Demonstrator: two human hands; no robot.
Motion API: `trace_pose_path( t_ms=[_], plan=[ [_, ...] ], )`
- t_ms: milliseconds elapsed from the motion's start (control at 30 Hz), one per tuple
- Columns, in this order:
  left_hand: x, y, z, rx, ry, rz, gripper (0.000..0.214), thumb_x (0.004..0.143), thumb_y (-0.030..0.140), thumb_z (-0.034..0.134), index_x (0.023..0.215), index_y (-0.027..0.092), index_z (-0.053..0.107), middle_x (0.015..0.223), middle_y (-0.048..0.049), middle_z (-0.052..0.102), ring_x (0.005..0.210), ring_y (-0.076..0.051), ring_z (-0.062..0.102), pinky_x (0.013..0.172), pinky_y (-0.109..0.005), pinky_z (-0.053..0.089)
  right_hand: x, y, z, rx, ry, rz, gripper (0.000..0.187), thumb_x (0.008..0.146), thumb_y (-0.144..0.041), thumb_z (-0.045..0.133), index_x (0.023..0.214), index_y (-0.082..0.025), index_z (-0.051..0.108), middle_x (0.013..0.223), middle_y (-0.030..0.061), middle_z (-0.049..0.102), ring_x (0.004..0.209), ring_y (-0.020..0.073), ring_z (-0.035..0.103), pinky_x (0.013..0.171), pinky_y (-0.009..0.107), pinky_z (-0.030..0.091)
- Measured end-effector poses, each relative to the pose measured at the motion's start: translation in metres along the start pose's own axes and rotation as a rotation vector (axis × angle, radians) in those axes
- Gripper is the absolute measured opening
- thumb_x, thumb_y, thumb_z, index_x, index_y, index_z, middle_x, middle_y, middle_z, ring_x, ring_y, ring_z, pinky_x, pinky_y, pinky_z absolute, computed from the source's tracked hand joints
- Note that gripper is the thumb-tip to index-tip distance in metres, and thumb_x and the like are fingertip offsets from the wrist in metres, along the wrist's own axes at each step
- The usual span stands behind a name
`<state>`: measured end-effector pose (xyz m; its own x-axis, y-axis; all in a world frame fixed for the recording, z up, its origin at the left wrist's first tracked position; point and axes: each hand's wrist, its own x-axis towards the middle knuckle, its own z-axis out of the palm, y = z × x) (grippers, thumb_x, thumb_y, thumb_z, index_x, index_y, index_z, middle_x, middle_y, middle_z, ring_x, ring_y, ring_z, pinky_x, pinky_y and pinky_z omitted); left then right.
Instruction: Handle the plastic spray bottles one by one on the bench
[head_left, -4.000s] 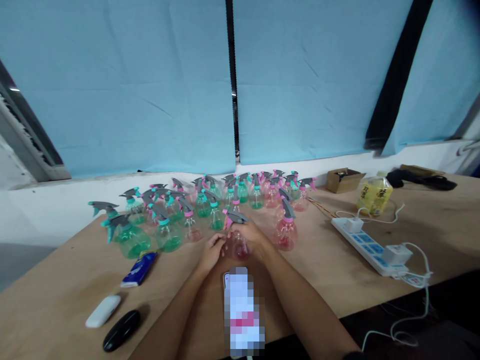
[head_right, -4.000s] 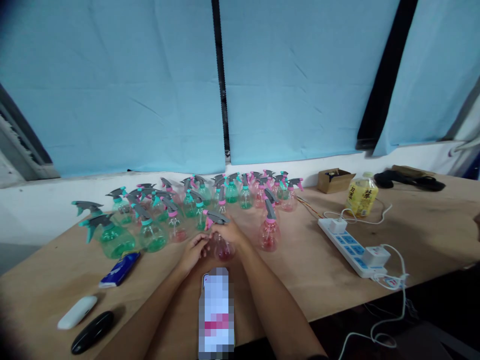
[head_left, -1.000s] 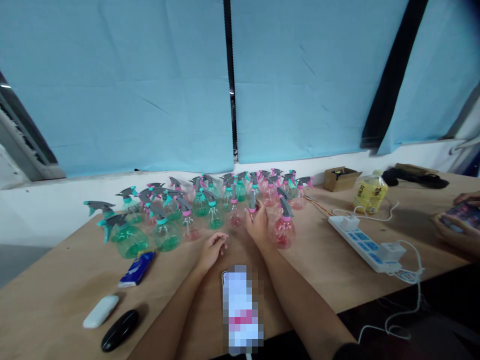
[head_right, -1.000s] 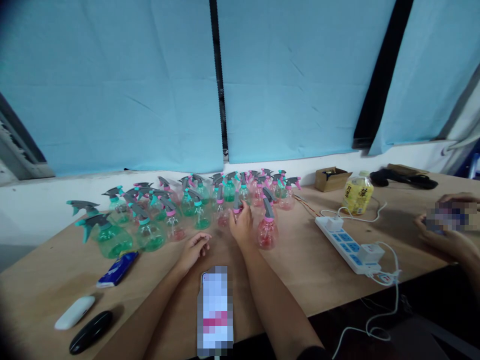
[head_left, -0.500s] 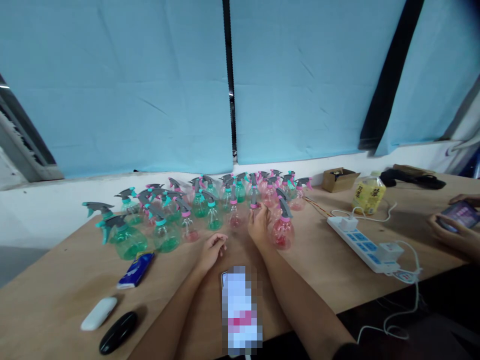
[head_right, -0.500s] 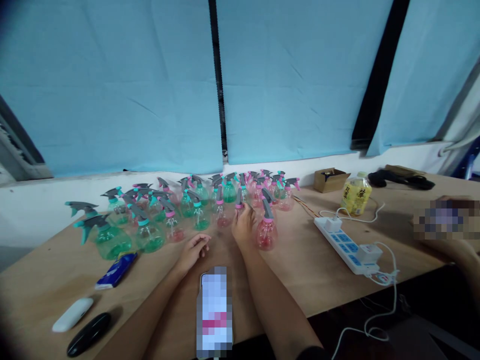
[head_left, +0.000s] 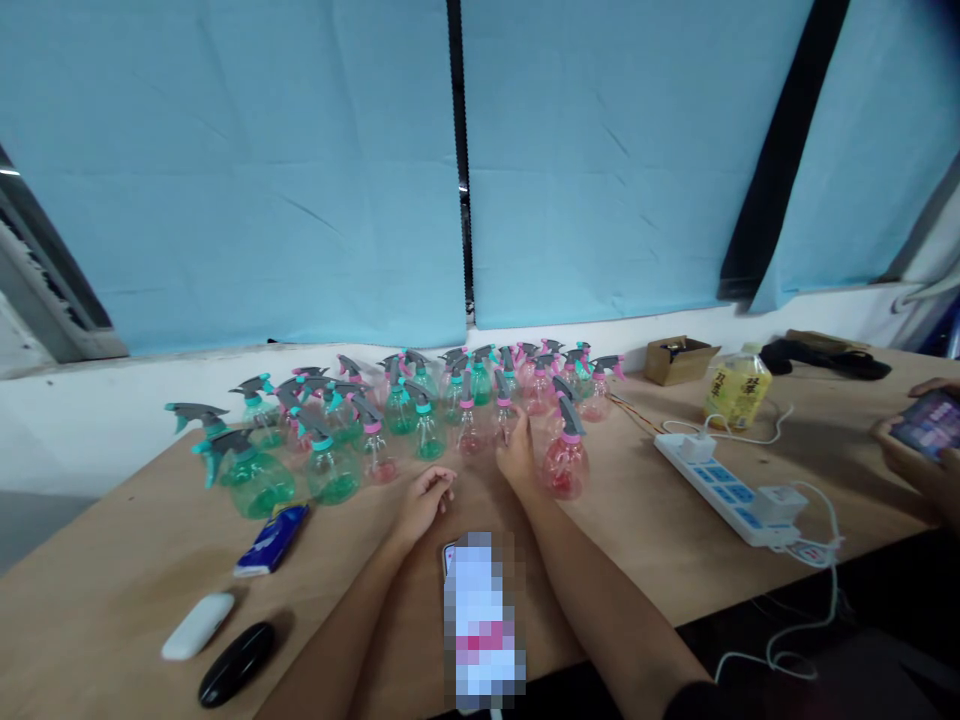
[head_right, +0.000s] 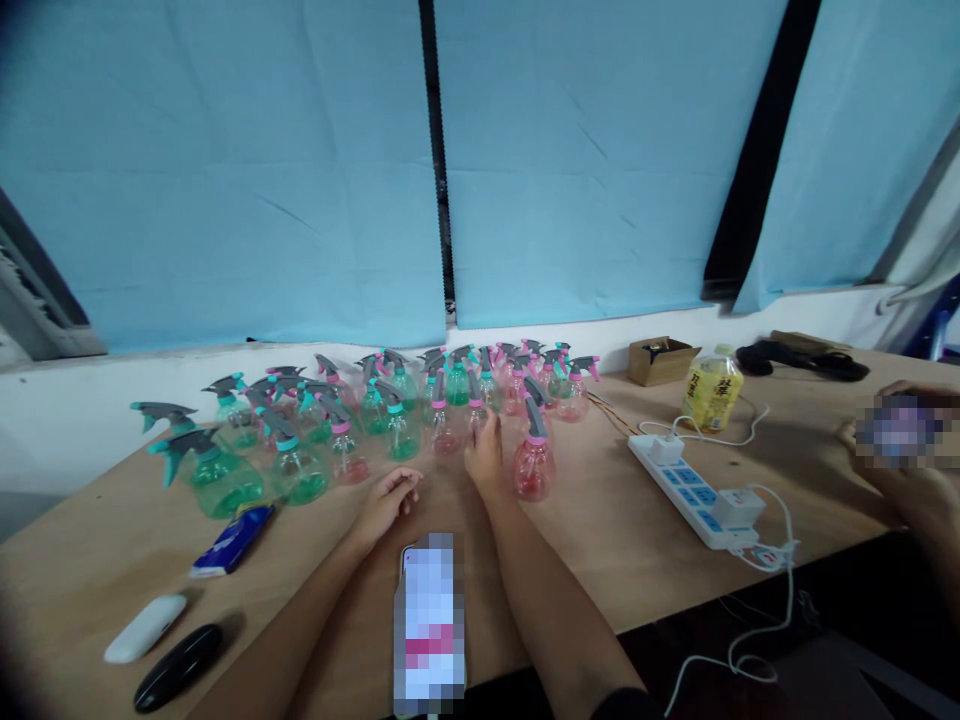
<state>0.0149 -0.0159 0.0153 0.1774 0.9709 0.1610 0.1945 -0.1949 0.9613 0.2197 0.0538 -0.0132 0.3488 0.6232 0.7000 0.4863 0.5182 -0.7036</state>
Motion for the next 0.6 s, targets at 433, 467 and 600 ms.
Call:
trace_pose_path(
  t_ms=[433, 467, 600],
  plan=[
    [0.004, -0.009, -0.001, -0.003, -0.005, 0.014, 0.032, 0.078, 0.048, 0.059, 0.085, 0.017, 0.065, 0.061, 0.0033, 0.058, 0.046, -0.009, 0.047, 0.047, -0.021, 0.033, -0.001, -0.008, 0.003, -0.01, 0.007, -0.012, 0.064, 0.076, -0.01, 0.052, 0.137, -0.014, 0.033, 0.136, 0.0193, 0.046, 0.131, 0.0264, 0.044, 0.109, 0.047, 0.038],
    [0.004, -0.009, -0.001, 0.001, -0.005, 0.014, 0.033, 0.078, 0.049, 0.059, 0.086, 0.017, 0.065, 0.061, 0.0032, 0.058, 0.046, -0.009, 0.047, 0.047, -0.022, 0.033, -0.001, -0.014, 0.001, -0.015, 0.029, -0.013, 0.063, 0.077, -0.011, 0.052, 0.137, -0.013, 0.034, 0.136, 0.0197, 0.046, 0.132, 0.0268, 0.043, 0.11, 0.048, 0.036],
    [0.005, -0.009, -0.001, 0.006, -0.016, 0.024, 0.035, 0.078, 0.051, 0.059, 0.087, 0.017, 0.065, 0.061, 0.003, 0.058, 0.046, -0.009, 0.047, 0.048, -0.022, 0.034, -0.002, -0.052, -0.014, 0.022, 0.059, -0.064, 0.061, 0.078, -0.011, 0.049, 0.137, -0.014, 0.034, 0.14, 0.0192, 0.042, 0.138, 0.0269, 0.036, 0.114, 0.049, 0.031]
  ],
)
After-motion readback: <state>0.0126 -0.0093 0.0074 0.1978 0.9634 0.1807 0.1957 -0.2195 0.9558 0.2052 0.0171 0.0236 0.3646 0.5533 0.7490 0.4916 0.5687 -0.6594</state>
